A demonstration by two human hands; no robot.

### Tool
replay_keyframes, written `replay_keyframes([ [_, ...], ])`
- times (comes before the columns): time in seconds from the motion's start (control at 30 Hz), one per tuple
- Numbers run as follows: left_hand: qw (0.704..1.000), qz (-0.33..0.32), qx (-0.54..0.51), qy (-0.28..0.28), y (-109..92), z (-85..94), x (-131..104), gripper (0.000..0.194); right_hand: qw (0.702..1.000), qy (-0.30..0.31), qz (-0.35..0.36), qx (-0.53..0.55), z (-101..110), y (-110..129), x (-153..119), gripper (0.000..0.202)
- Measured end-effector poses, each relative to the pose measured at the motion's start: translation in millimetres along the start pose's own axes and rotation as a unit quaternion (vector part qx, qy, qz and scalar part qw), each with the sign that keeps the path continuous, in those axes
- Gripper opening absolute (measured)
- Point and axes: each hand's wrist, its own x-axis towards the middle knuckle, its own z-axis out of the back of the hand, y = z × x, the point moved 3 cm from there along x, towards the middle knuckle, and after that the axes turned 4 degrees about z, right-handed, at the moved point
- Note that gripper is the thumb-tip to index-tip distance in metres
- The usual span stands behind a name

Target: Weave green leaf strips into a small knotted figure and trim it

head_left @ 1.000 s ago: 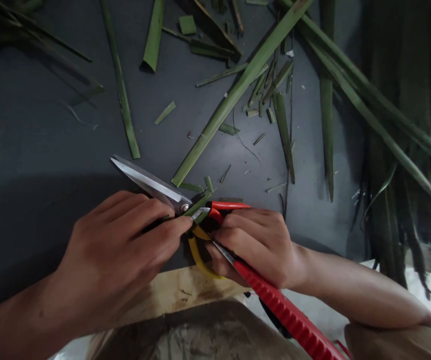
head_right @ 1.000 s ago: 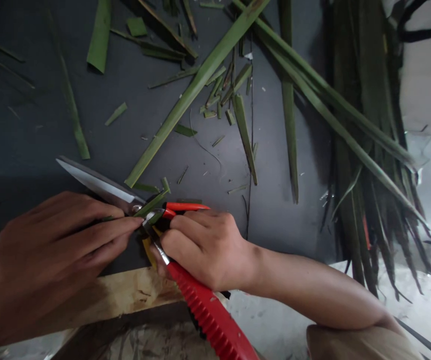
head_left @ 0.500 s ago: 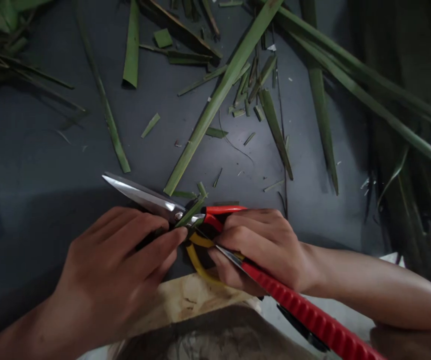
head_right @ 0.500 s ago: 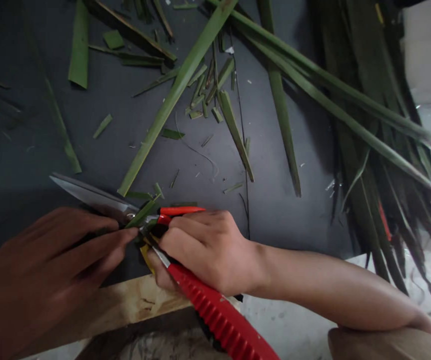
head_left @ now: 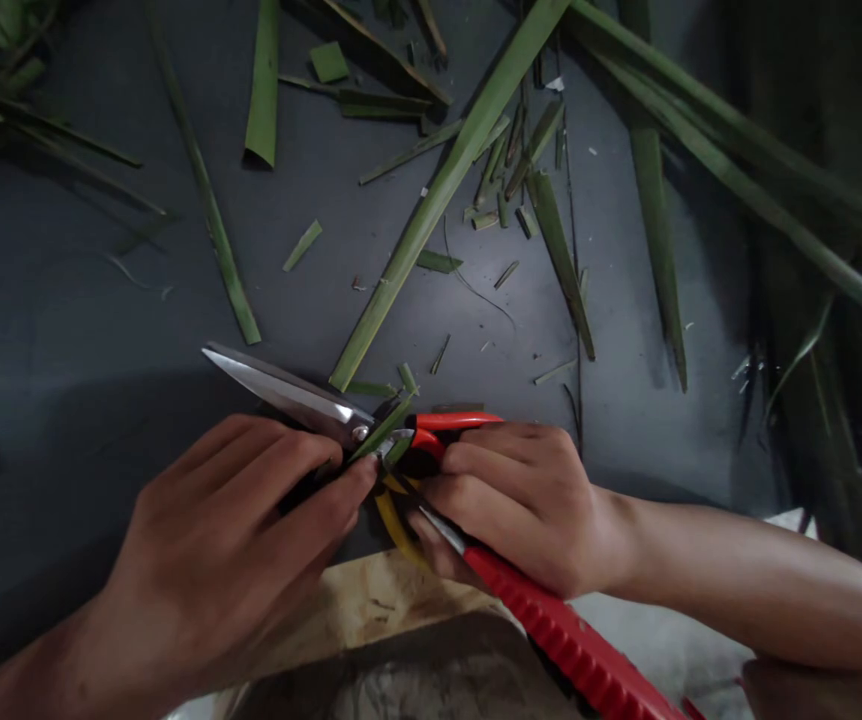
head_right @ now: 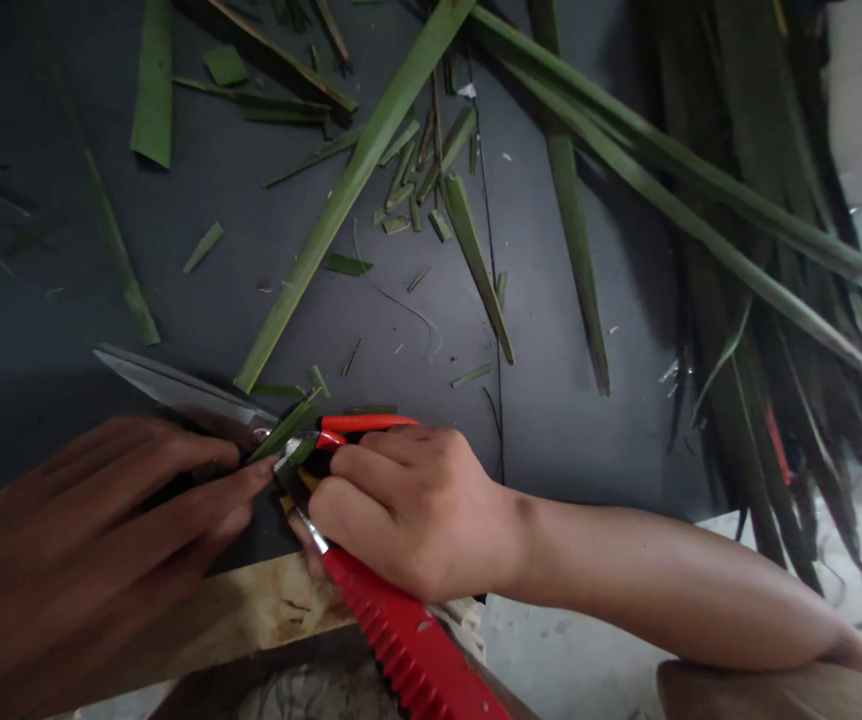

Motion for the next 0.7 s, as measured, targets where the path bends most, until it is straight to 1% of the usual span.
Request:
replay_keyframes([
  [0.13, 1.000, 0.020, -0.015, 0.003, 1.1, -2.0, -2.5, 0.024, 1.000, 0.006, 0.006, -0.021, -1.2, 0.2, -1.8, 0.029],
  [0.23, 1.000, 0.020, -0.004, 0.007, 1.5, -2.9, -3.5, 0.023, 0.999, 0.009, 0.012, -0.040, -1.6, 0.9, -2.6, 0.028],
  [0.37, 1.000, 0.021, 0.012, 0.003, 1.2, -3.9, -2.9, 0.025, 0.997, 0.027, 0.027, -0.060, -1.0, 2.0, -0.9, 0.030],
  [0.47, 1.000, 0.023, 0.021, -0.004, 0.9, -4.1, -1.4, 0.024, 0.997, 0.038, 0.030, -0.055, 0.5, 2.0, 1.5, 0.030],
  [0.5, 1.000, 0.011, 0.024, -0.012, 0.1, -3.5, -1.0, 0.023, 0.998, 0.039, 0.029, -0.050, 1.1, 1.9, 2.1, 0.030],
  [0.57, 1.000, 0.002, 0.026, -0.006, -0.5, -3.1, -0.8, 0.023, 0.998, 0.042, 0.025, -0.039, 2.1, 1.4, 2.7, 0.030],
  [0.63, 1.000, 0.008, 0.017, 0.003, -0.6, -2.6, -1.6, 0.024, 0.998, 0.042, 0.022, -0.034, 2.7, 0.9, 2.2, 0.030],
  [0.7, 1.000, 0.027, 0.001, 0.009, -0.1, -2.2, -2.9, 0.026, 0.999, 0.039, 0.015, -0.027, 2.7, 0.3, 1.2, 0.028],
])
